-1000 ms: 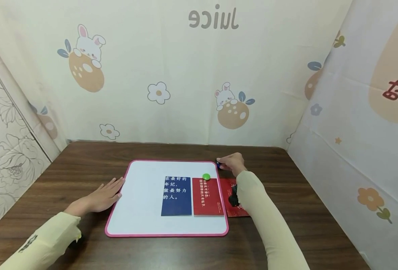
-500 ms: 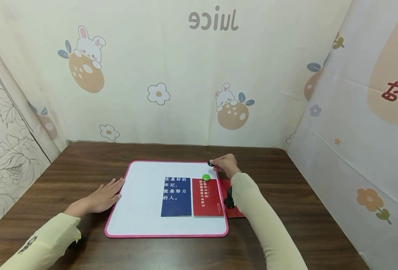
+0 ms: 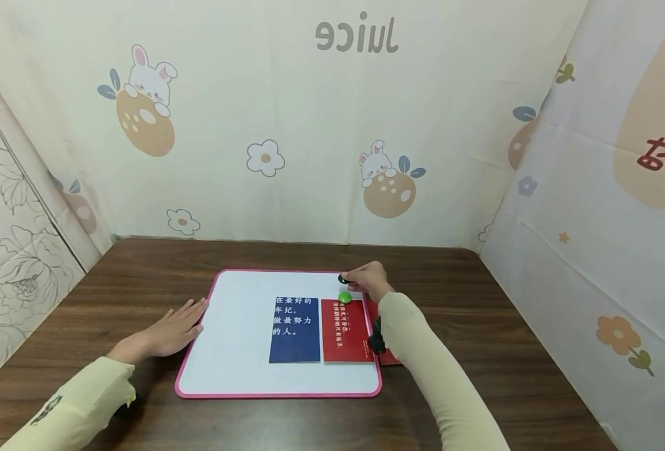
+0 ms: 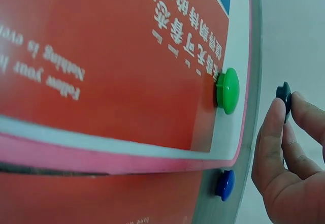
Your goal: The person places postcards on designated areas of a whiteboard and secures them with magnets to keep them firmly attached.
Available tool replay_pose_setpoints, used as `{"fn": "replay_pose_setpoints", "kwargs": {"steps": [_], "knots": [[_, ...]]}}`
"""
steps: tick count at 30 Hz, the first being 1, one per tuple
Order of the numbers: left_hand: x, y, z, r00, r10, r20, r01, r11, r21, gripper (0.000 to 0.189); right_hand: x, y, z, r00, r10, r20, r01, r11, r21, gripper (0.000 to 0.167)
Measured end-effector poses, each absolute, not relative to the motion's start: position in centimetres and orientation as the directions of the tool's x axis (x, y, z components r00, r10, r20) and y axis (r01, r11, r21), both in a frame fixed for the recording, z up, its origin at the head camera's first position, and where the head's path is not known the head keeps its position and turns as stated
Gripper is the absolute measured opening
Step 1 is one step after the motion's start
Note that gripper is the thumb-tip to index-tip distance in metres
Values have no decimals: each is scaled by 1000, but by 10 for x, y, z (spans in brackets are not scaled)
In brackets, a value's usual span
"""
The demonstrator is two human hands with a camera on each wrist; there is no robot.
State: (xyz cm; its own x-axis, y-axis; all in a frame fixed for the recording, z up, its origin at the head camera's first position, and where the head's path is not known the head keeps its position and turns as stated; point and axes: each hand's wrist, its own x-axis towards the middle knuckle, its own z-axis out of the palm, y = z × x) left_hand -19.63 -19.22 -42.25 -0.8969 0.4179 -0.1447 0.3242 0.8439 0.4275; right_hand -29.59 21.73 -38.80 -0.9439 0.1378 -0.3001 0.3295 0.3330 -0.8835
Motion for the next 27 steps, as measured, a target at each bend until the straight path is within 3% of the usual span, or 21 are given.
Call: {"fn": "replay_pose_setpoints", "kwargs": {"steps": [27], "knots": [[-198,-193,-425,-895,425,-136,333,839,430,57,-290,173,-397,-953,45,-300,296,363,-884,27]]}}
